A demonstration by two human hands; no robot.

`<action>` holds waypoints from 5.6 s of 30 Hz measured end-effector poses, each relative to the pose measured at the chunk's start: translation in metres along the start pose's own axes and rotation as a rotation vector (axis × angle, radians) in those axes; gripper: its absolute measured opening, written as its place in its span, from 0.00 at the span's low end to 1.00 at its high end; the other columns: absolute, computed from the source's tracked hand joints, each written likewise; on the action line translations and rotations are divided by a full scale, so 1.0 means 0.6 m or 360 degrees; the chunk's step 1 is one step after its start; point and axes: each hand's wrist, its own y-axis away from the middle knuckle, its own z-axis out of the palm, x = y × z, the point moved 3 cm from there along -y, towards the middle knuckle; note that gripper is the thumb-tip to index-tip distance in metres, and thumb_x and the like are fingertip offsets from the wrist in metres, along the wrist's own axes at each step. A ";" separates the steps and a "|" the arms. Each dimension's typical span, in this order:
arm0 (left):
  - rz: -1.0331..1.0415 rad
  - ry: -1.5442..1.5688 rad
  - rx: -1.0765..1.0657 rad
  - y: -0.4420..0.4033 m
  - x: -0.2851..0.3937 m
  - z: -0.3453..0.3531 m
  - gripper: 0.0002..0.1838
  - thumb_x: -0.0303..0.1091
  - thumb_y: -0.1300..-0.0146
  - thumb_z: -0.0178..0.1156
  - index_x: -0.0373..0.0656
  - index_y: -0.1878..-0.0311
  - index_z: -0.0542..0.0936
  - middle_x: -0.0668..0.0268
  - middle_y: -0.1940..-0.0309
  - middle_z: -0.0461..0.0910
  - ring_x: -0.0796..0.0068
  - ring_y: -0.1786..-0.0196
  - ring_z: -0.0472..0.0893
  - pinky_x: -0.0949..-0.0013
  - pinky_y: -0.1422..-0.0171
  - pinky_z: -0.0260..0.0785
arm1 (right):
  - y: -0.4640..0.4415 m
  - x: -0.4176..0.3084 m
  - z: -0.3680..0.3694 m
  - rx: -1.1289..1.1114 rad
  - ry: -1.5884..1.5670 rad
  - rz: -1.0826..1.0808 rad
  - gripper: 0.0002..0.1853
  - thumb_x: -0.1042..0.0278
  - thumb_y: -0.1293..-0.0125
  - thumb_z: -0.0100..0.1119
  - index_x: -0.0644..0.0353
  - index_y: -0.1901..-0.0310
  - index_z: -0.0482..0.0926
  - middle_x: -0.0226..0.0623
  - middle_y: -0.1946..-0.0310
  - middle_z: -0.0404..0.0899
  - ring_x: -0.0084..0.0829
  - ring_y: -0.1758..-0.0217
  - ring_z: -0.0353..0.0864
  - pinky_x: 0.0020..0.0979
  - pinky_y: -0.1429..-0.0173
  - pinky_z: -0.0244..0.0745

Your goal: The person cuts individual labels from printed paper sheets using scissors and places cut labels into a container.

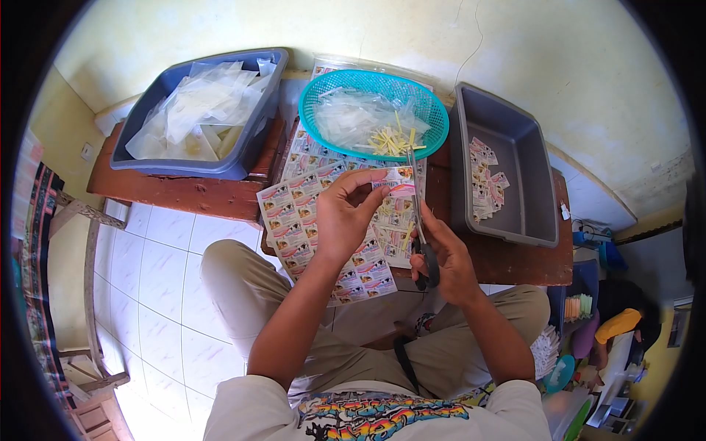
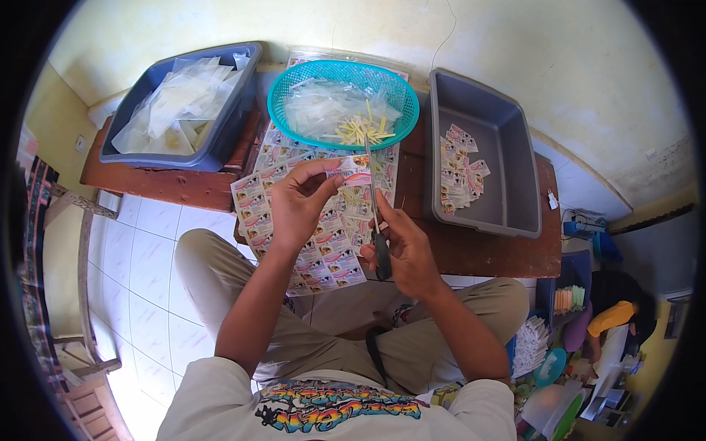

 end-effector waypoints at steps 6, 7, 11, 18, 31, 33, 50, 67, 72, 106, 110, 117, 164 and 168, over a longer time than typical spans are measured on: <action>-0.0014 -0.0014 -0.0002 0.000 -0.001 -0.001 0.15 0.18 0.30 0.71 0.34 0.42 0.87 0.64 0.48 0.86 0.77 0.49 0.87 0.73 0.44 0.84 | 0.001 -0.002 0.000 -0.0007 0.0011 -0.0003 0.47 0.83 0.31 0.71 0.55 0.14 0.57 0.34 0.48 0.68 0.18 0.61 0.75 0.22 0.59 0.79; -0.0007 -0.0011 0.0001 0.000 -0.001 -0.001 0.15 0.18 0.30 0.71 0.34 0.42 0.87 0.64 0.49 0.86 0.77 0.49 0.87 0.73 0.44 0.84 | 0.001 -0.001 0.000 -0.0005 -0.0009 0.0005 0.47 0.83 0.31 0.71 0.55 0.14 0.57 0.34 0.48 0.68 0.18 0.61 0.75 0.22 0.59 0.79; -0.0012 -0.0034 0.0002 0.000 0.000 -0.001 0.15 0.18 0.30 0.71 0.34 0.42 0.87 0.64 0.49 0.87 0.77 0.49 0.87 0.73 0.44 0.84 | 0.001 -0.004 0.000 -0.0006 0.0009 0.0009 0.48 0.84 0.31 0.71 0.54 0.14 0.58 0.33 0.48 0.68 0.17 0.61 0.75 0.22 0.60 0.79; -0.0015 -0.0027 0.0019 0.000 -0.005 -0.002 0.14 0.19 0.30 0.71 0.33 0.42 0.87 0.64 0.51 0.88 0.79 0.50 0.87 0.73 0.45 0.83 | 0.001 -0.003 0.003 0.0017 0.0041 0.0030 0.47 0.83 0.31 0.71 0.54 0.14 0.58 0.33 0.48 0.68 0.17 0.61 0.75 0.20 0.63 0.81; -0.0048 0.0024 0.0031 -0.001 0.002 -0.006 0.14 0.19 0.30 0.70 0.33 0.42 0.86 0.64 0.52 0.89 0.80 0.51 0.86 0.74 0.45 0.81 | -0.005 0.002 -0.014 0.0065 0.0404 0.0213 0.46 0.72 0.34 0.78 0.54 0.17 0.65 0.34 0.49 0.73 0.21 0.59 0.79 0.26 0.58 0.85; -0.0032 0.0016 0.0018 -0.001 0.003 -0.006 0.14 0.18 0.30 0.70 0.33 0.42 0.86 0.64 0.52 0.89 0.80 0.50 0.86 0.74 0.44 0.81 | -0.007 0.007 -0.024 0.0027 0.0845 0.0206 0.46 0.68 0.35 0.80 0.54 0.17 0.66 0.37 0.49 0.74 0.26 0.58 0.80 0.30 0.53 0.84; -0.0032 -0.0048 0.0013 0.002 0.014 -0.006 0.15 0.20 0.30 0.70 0.35 0.41 0.86 0.64 0.58 0.90 0.82 0.55 0.86 0.75 0.50 0.79 | -0.019 0.079 -0.033 0.0110 0.1942 0.0147 0.42 0.71 0.41 0.73 0.53 0.23 0.72 0.49 0.40 0.72 0.55 0.45 0.85 0.53 0.41 0.83; -0.0040 -0.0160 -0.0075 -0.001 0.009 -0.009 0.16 0.18 0.28 0.67 0.34 0.39 0.85 0.65 0.52 0.88 0.83 0.52 0.84 0.76 0.46 0.77 | -0.038 0.063 -0.010 -0.0004 0.2228 0.0351 0.39 0.64 0.38 0.73 0.52 0.24 0.73 0.45 0.39 0.75 0.52 0.45 0.87 0.53 0.43 0.84; -0.0038 -0.0219 -0.0123 -0.002 0.005 -0.011 0.16 0.18 0.28 0.67 0.34 0.39 0.85 0.65 0.50 0.88 0.84 0.52 0.84 0.77 0.47 0.77 | -0.054 0.010 -0.021 0.0145 0.1799 -0.0013 0.28 0.69 0.32 0.69 0.58 0.31 0.79 0.46 0.46 0.82 0.48 0.51 0.89 0.46 0.47 0.85; -0.0063 -0.0065 -0.0151 0.016 -0.006 0.010 0.15 0.20 0.27 0.69 0.32 0.40 0.84 0.61 0.51 0.90 0.78 0.48 0.87 0.72 0.40 0.81 | -0.083 0.003 -0.017 0.0480 -0.0045 0.0126 0.14 0.69 0.24 0.68 0.66 0.44 0.81 0.42 0.58 0.91 0.26 0.59 0.91 0.28 0.62 0.85; -0.0100 -0.0085 -0.0120 0.013 -0.003 0.000 0.15 0.20 0.27 0.69 0.31 0.40 0.84 0.62 0.51 0.90 0.78 0.49 0.87 0.72 0.41 0.81 | -0.065 0.002 -0.027 0.0462 0.0616 -0.0018 0.18 0.69 0.27 0.69 0.66 0.39 0.81 0.45 0.56 0.90 0.30 0.61 0.92 0.32 0.58 0.86; -0.0145 0.0023 -0.0066 0.012 0.002 -0.001 0.12 0.23 0.28 0.70 0.34 0.43 0.87 0.66 0.56 0.90 0.83 0.54 0.87 0.75 0.48 0.79 | -0.021 0.035 -0.034 0.0210 0.1837 0.0097 0.29 0.65 0.34 0.73 0.61 0.33 0.77 0.48 0.41 0.81 0.54 0.46 0.88 0.52 0.42 0.84; -0.0050 0.0074 0.0046 0.002 0.009 0.000 0.12 0.23 0.28 0.70 0.34 0.44 0.87 0.66 0.56 0.89 0.83 0.54 0.86 0.75 0.47 0.79 | 0.006 -0.001 -0.002 -0.0127 -0.0007 -0.0017 0.50 0.70 0.32 0.78 0.61 0.14 0.57 0.34 0.40 0.69 0.24 0.43 0.77 0.25 0.44 0.80; -0.0021 0.0062 0.0026 0.002 0.006 0.002 0.12 0.22 0.28 0.70 0.33 0.44 0.87 0.66 0.55 0.89 0.82 0.53 0.87 0.74 0.45 0.80 | 0.005 -0.007 0.001 -0.0099 -0.0002 0.0016 0.50 0.73 0.32 0.77 0.60 0.14 0.57 0.33 0.40 0.69 0.24 0.43 0.77 0.25 0.44 0.81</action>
